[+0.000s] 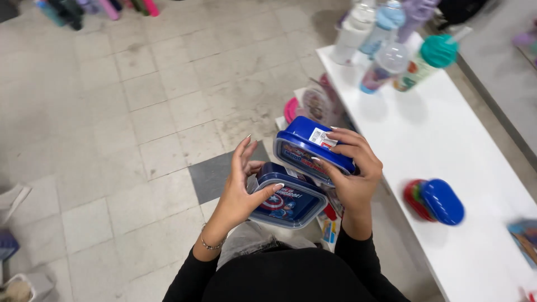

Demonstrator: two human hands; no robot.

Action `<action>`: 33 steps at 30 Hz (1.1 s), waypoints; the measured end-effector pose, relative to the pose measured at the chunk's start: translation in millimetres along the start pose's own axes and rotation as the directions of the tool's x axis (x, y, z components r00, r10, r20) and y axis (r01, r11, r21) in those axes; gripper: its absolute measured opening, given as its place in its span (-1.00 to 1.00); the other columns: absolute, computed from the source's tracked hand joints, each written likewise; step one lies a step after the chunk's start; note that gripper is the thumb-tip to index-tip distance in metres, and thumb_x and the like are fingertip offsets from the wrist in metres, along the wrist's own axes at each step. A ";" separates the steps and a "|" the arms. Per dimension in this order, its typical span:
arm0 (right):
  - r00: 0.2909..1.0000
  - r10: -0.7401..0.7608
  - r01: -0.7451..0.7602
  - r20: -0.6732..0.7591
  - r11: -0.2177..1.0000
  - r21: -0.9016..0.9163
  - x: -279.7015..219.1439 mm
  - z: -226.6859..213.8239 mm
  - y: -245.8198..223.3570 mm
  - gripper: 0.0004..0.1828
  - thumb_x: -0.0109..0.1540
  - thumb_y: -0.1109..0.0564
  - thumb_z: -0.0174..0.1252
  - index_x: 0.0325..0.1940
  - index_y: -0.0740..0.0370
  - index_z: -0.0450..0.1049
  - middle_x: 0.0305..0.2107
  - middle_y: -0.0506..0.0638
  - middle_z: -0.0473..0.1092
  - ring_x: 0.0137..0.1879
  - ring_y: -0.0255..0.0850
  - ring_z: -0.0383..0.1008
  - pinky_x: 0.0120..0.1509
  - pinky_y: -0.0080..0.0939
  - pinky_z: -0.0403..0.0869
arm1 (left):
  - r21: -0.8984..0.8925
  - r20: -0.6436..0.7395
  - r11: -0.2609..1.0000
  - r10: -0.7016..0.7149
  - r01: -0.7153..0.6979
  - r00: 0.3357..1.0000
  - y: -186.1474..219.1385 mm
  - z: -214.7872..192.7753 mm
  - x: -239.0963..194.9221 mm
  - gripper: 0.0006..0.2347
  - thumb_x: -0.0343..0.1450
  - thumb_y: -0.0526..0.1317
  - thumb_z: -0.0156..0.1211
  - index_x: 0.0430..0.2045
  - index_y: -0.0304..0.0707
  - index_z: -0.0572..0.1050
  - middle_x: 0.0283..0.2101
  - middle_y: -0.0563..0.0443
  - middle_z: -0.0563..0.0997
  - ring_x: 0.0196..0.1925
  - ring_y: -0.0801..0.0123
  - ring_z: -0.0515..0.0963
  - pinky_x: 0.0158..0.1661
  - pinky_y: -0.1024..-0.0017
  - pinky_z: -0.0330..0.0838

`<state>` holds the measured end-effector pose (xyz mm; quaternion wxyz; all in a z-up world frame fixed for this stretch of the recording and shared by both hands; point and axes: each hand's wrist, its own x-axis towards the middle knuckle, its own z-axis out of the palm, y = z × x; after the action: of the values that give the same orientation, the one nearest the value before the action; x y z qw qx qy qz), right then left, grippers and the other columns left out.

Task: Stocking and organizing water bottles and lunch boxes on retail display shelves

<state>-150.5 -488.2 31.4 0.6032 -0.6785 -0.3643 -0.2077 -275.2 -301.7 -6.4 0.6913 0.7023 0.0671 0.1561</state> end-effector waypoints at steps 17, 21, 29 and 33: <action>0.841 -0.013 -0.204 0.542 0.919 0.339 47.2 334.2 -5.1 -0.73 0.01 0.25 0.46 -0.22 0.15 0.63 0.12 0.24 0.43 0.25 0.22 0.43 0.37 0.14 0.28 | -0.131 -0.481 0.991 -0.051 -0.014 0.875 -27.9 -255.8 -3.4 -0.10 0.13 -0.28 0.54 0.40 -0.24 0.11 0.26 -0.18 0.39 -0.03 0.34 0.45 0.07 0.35 0.36; 0.765 0.007 -0.300 0.644 0.889 0.346 80.2 408.5 26.0 -0.71 0.05 0.25 0.42 -0.15 0.14 0.64 0.09 0.20 0.45 0.24 0.13 0.45 0.39 0.11 0.26 | -0.101 -0.548 0.993 -0.006 -0.059 0.837 -15.5 -318.2 41.4 -0.13 0.15 -0.29 0.52 0.38 -0.24 0.11 0.39 -0.19 0.26 0.01 0.37 0.43 0.09 0.37 0.34; 0.769 0.046 -0.360 0.638 0.855 0.372 199.2 576.3 91.4 -0.79 0.19 0.20 0.30 -0.10 0.24 0.59 0.02 0.22 0.48 0.19 0.05 0.48 0.37 0.06 0.27 | -0.111 -0.610 0.983 0.050 -0.148 0.791 -6.9 -464.0 178.0 -0.26 0.21 -0.32 0.47 0.31 -0.29 0.19 0.38 -0.22 0.27 0.02 0.24 0.55 0.04 0.31 0.47; 0.761 0.111 -0.458 0.639 0.790 0.408 247.2 665.6 102.9 -0.82 0.25 0.19 0.24 -0.09 0.28 0.57 -0.05 0.23 0.49 0.13 -0.04 0.48 0.34 0.00 0.30 | -0.034 -0.771 0.985 0.082 -0.170 0.632 12.0 -525.2 228.9 -0.35 0.30 -0.22 0.40 0.29 -0.27 0.23 0.34 -0.24 0.31 0.02 0.28 0.49 0.06 0.26 0.45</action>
<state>-18.4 216.9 17.3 0.6526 -0.5582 -0.4621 0.2213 -224.8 267.8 32.1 0.6204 0.5362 0.2962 0.4899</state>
